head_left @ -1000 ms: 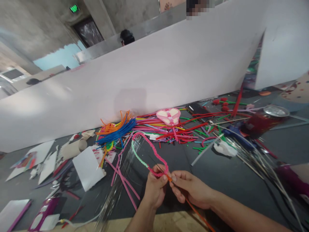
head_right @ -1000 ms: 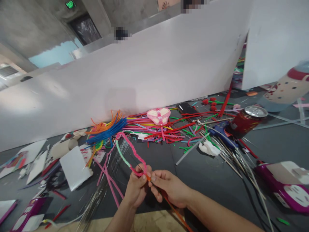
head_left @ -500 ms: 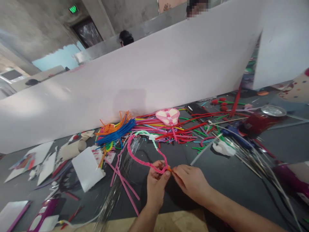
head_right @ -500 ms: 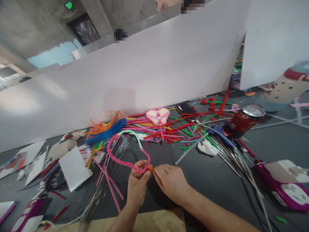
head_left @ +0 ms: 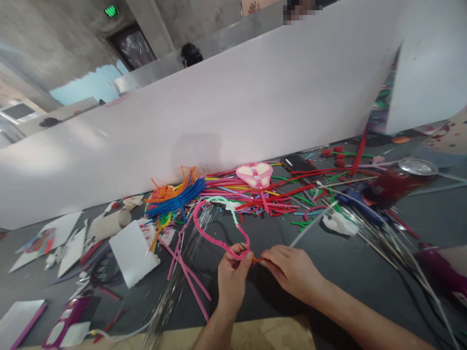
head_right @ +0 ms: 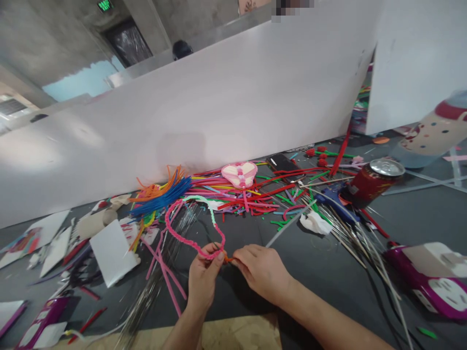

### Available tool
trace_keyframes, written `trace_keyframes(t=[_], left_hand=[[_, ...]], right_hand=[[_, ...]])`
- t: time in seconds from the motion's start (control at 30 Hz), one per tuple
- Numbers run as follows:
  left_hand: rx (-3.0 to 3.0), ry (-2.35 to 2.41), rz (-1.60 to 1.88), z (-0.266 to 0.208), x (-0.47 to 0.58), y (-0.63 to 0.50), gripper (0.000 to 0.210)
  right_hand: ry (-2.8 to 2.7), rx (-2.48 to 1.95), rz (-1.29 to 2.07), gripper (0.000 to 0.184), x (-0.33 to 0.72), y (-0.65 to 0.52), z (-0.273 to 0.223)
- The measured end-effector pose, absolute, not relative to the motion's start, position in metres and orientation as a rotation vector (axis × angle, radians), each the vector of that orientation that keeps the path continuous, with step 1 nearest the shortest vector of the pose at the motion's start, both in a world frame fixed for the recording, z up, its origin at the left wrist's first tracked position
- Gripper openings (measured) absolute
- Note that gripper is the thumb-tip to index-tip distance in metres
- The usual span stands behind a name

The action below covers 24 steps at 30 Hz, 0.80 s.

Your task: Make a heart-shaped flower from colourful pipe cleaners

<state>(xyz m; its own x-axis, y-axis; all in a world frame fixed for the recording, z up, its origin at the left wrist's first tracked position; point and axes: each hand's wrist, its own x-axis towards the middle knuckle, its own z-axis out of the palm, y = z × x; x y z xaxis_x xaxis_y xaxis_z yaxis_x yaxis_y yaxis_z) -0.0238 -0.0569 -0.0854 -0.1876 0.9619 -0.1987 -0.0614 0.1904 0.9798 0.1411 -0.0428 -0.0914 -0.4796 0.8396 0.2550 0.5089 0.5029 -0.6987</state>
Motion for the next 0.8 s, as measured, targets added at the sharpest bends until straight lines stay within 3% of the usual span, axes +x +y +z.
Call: trace_keyframes(t=[0.33, 0.57, 0.8], left_hand=[[0.673, 1.143, 1.249, -0.092, -0.023, -0.056, 0.026], [0.534, 0.926, 1.246, -0.089, -0.022, -0.057, 0.028], [0.553, 0.849, 1.19, -0.095, -0.021, -0.06, 0.027]], right_hand=[[-1.707, -1.134, 1.401, 0.021, 0.135, -0.044, -0.089], [-0.983, -0.84, 2.111, 0.038, 0.124, -0.048, -0.1], [-0.674, -0.609, 2.475, 0.034, 0.124, -0.052, -0.101]])
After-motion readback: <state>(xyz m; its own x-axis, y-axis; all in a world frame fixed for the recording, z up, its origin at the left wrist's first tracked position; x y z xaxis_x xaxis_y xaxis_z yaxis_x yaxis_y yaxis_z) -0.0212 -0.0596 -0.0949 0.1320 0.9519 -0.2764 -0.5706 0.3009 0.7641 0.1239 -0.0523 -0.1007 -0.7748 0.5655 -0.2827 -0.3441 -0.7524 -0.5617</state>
